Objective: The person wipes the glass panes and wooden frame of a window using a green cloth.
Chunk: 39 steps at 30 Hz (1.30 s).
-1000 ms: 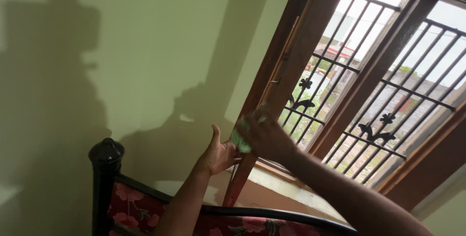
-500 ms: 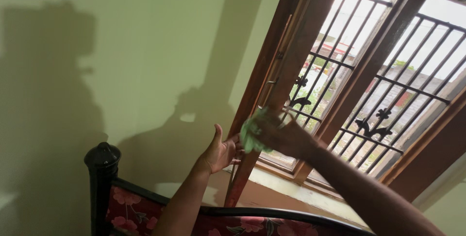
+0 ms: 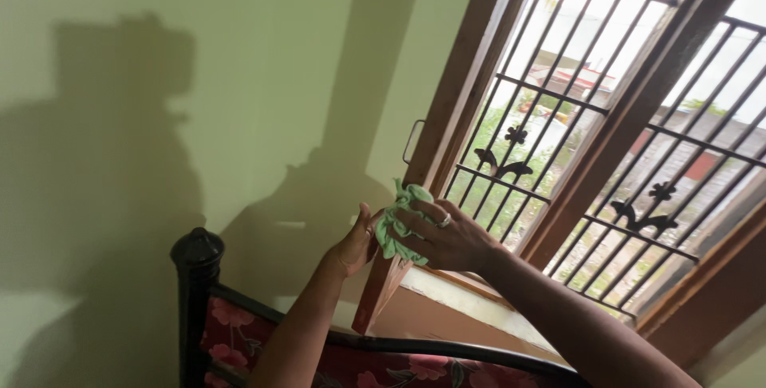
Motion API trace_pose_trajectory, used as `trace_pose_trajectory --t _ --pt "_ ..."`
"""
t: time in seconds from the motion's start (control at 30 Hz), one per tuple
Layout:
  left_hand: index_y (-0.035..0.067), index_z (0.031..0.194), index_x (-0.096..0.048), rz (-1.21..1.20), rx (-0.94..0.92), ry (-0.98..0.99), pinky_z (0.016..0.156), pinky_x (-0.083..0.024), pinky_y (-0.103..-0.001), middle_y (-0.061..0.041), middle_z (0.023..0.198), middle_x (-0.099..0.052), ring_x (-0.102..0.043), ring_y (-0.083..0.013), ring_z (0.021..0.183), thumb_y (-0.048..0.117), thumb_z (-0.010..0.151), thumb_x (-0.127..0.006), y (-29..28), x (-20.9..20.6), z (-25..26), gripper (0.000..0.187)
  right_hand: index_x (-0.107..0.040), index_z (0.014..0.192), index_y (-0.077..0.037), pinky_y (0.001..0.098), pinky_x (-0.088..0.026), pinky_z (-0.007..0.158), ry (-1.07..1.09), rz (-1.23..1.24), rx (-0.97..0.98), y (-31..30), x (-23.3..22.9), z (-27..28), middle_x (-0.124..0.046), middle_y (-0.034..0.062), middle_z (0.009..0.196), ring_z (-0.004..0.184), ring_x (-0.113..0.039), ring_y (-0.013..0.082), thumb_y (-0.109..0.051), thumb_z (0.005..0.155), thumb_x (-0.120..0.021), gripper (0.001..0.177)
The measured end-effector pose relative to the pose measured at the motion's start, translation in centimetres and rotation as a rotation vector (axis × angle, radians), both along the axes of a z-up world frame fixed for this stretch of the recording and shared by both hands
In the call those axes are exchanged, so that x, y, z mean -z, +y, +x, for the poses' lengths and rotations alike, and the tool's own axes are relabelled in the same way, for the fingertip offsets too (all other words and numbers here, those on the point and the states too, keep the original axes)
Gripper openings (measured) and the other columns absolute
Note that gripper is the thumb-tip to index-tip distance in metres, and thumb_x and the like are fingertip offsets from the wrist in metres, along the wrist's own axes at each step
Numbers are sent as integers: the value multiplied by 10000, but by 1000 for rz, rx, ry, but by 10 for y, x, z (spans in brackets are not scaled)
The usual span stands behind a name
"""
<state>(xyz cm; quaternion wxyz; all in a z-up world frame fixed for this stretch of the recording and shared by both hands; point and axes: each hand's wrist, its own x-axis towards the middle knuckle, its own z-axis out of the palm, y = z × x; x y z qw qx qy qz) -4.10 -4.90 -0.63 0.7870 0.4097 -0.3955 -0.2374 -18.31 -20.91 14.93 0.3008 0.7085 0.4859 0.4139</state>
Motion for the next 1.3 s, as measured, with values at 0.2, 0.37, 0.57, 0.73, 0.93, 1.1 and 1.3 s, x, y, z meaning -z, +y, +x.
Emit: trace_pose_trajectory --t 0.2,0.37,0.57,0.73,0.93,1.1,1.3 --pt "69 1477 -505 64 -211 -135 1092 -486 -455 -126 1323 -662 -604 -253 1289 987 690 -386 25 -6 -5 1215 -678 1340 -300 480 -478 1037 -249 -17 87 24 -38 32 -563 27 1406 1270 -511 237 -231 781 -869 595" --pt "25 1332 -596 118 -503 -373 1019 -550 -459 -173 1127 -739 -703 -272 1136 959 677 -510 35 -21 -2 1144 -691 1265 -236 556 -493 1063 -265 340 -56 41 -95 62 -516 69 1385 1297 -504 268 -262 726 -926 588" --pt "23 1256 -610 21 -539 -328 944 -572 -421 -139 1033 -727 -711 -233 1021 845 849 -445 41 -20 12 933 -688 1294 -187 404 -625 1076 -113 598 -103 51 -76 96 -514 111 1452 1398 -513 280 -131 813 -906 531" --pt "9 1167 -696 32 -592 -176 807 -598 -404 -134 949 -748 -723 -216 880 628 1051 -256 30 -7 33 768 -664 1254 -144 493 -567 957 85 598 8 51 -31 103 -505 193 1342 1249 -511 388 -314 691 -950 654" --pt "15 1318 -613 -25 -763 -244 938 -538 -373 -121 1214 -692 -647 -192 1107 415 1098 -341 24 9 53 531 -652 1299 -201 523 -459 1077 178 339 104 37 9 87 -557 125 1368 1232 -540 322 -332 657 -932 713" --pt "18 1441 -492 -64 -834 -334 1088 -428 -376 -115 1420 -577 -537 -214 1316 512 1069 -279 23 9 54 655 -661 1262 -269 541 -443 1018 72 320 192 36 -30 96 -609 73 1328 1199 -584 300 -328 572 -962 754" --pt "-35 1419 -536 66 -799 -224 1098 -436 -394 -172 1395 -626 -580 -268 1310 591 1056 -231 30 2 44 785 -613 1324 -161 423 -607 958 256 845 39 31 -88 110 -583 171 1341 1162 -668 341 -152 821 -876 568"
